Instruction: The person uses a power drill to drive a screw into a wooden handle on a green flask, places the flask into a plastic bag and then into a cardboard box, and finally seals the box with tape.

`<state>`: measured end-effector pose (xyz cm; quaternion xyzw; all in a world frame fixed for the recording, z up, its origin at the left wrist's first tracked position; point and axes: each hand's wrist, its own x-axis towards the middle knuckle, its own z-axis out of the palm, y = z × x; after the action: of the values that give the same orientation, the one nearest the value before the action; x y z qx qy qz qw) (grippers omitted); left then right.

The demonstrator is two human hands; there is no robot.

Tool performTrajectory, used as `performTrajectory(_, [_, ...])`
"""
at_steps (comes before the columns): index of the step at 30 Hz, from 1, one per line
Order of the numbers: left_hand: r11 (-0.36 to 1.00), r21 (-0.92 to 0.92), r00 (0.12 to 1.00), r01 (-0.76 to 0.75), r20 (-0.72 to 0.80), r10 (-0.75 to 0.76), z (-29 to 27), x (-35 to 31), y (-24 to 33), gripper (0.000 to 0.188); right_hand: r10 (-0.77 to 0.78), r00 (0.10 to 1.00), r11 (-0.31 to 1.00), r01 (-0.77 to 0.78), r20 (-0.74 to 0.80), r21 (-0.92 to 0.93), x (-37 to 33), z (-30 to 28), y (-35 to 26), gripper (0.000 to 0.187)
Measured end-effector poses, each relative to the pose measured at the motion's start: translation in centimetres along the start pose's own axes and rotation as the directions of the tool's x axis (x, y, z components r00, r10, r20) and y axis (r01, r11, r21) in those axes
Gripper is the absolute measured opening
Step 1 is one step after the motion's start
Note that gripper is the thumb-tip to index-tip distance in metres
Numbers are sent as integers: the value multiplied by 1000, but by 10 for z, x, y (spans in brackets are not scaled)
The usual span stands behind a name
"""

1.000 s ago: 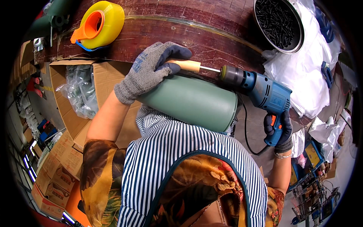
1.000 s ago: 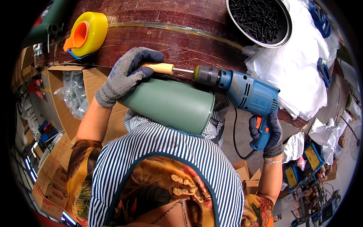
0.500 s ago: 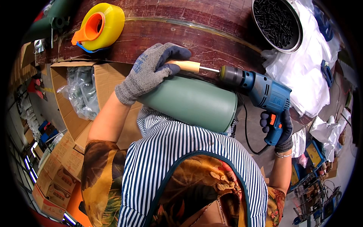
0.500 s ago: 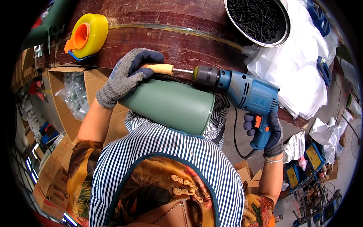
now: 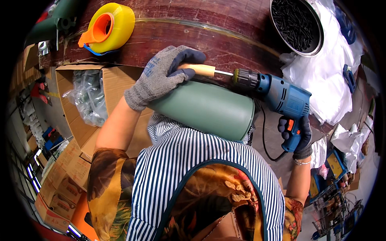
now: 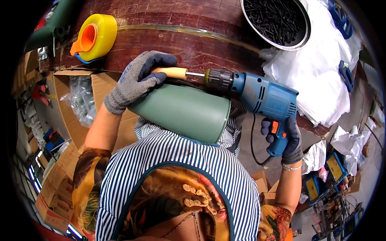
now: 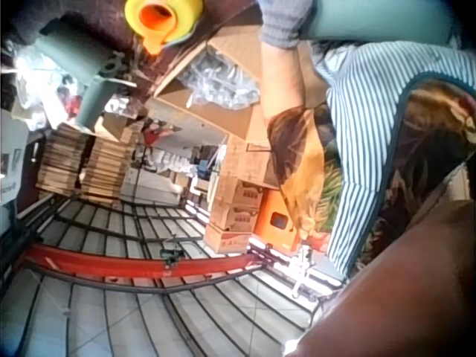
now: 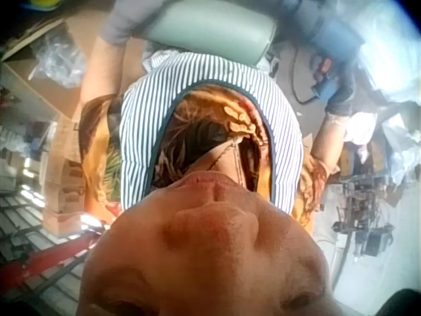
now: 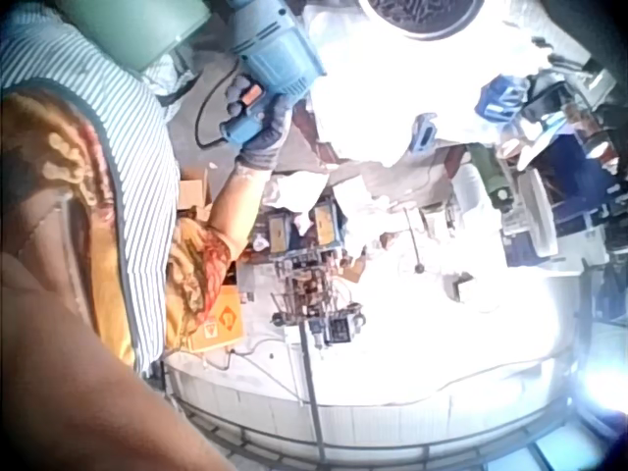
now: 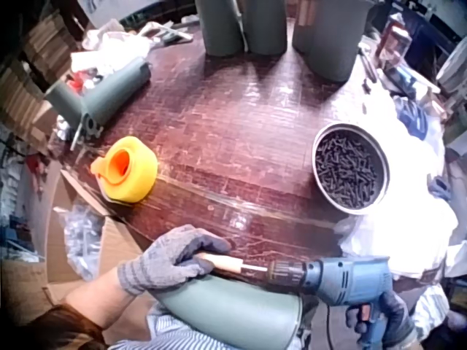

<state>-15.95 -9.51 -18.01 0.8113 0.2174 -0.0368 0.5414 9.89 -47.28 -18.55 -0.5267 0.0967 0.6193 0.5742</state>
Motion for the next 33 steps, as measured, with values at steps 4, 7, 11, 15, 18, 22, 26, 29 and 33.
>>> performTrajectory(4, [994,102,998,-36,-46,41,5,-1,5,46,-15,998,1000,14,57,8,0,-10,1,72])
performTrajectory(7, [999,44,996,-31,-77,34,8,0,-5,49,-29,998,999,28,50,20,0,-5,1,63])
performTrajectory(11, [999,-27,998,-26,-50,24,7,0,-3,47,-75,997,997,76,36,-13,2,-4,3,61])
performTrajectory(15, [999,-35,999,-16,-36,15,6,1,-1,46,-55,998,998,54,38,31,2,-8,3,63])
performTrajectory(18, [998,30,998,-47,-33,48,4,-1,0,46,-82,996,997,82,20,-14,2,-9,5,62])
performTrajectory(22, [1000,-21,999,-21,-35,20,4,-2,2,46,-74,988,997,71,133,31,4,-16,2,62])
performTrajectory(26, [997,50,998,-56,-40,58,6,-2,7,48,-11,999,998,8,48,66,-2,-8,1,63])
performTrajectory(29, [955,267,987,-129,-60,150,10,-6,11,51,-51,994,998,46,93,48,-11,-27,9,64])
performTrajectory(33, [807,590,969,-20,-187,161,23,-41,15,51,-229,967,941,190,114,280,-33,-79,46,62])
